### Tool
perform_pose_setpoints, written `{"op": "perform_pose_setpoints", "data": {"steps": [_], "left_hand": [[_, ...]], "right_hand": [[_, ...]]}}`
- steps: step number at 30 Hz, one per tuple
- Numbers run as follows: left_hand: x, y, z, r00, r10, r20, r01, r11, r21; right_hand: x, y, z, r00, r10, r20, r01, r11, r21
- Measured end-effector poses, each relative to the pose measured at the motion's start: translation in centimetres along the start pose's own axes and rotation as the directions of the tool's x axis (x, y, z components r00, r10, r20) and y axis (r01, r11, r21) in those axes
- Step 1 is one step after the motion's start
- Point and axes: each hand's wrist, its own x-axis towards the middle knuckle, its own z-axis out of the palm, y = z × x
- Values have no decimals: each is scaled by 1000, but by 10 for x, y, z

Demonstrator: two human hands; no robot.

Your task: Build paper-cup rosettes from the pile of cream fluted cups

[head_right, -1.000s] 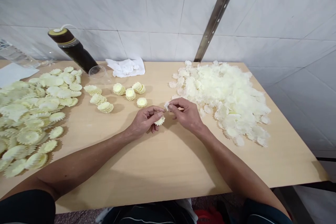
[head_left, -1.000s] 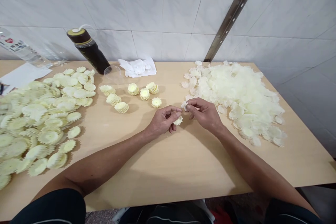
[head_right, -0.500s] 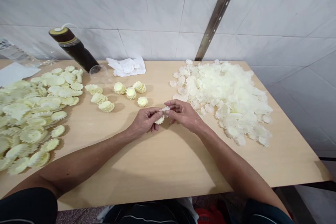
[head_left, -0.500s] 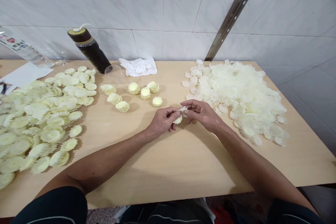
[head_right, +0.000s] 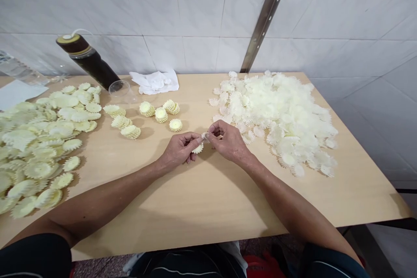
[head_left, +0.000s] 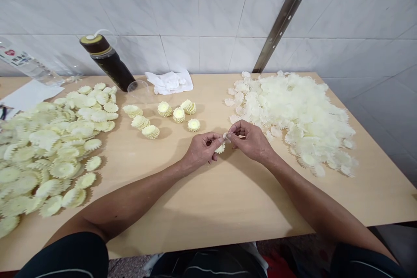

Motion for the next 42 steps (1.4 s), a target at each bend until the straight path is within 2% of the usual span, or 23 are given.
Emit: {"op": "perform_pose_setpoints", "data": {"steps": [6,11,16,27,34,39,42], "left_hand": [[-1,0,1,1000,-12,-21,12,1000,12],[-2,2,1,999,-15,-37,16,1000,20],[-2,1,2,1000,-8,-30,9,999,33],[1,-2,2,1000,0,-27,1,999,39],[1,-3,1,993,48,-104,-47,999,19],[1,-5,1,992,78,-99,-76,997,29],[2,-5,1,991,68,-114,-64,997,41]], "right_hand": [[-1,-3,-2,999,-19,36,18,1000,21],[3,1,-5,999,-33,-43,32,999,-26],[4,6,-7,995,-48,-90,48,999,-2],[3,2,-5,997,-20,-81,20,1000,-8],[-1,-3,2,998,-6,-61,6,1000,-5],[-3,-5,3,1000,26,1,-26,999,44],[-3,-1,4,999,23,-30,-22,1000,15]]}}
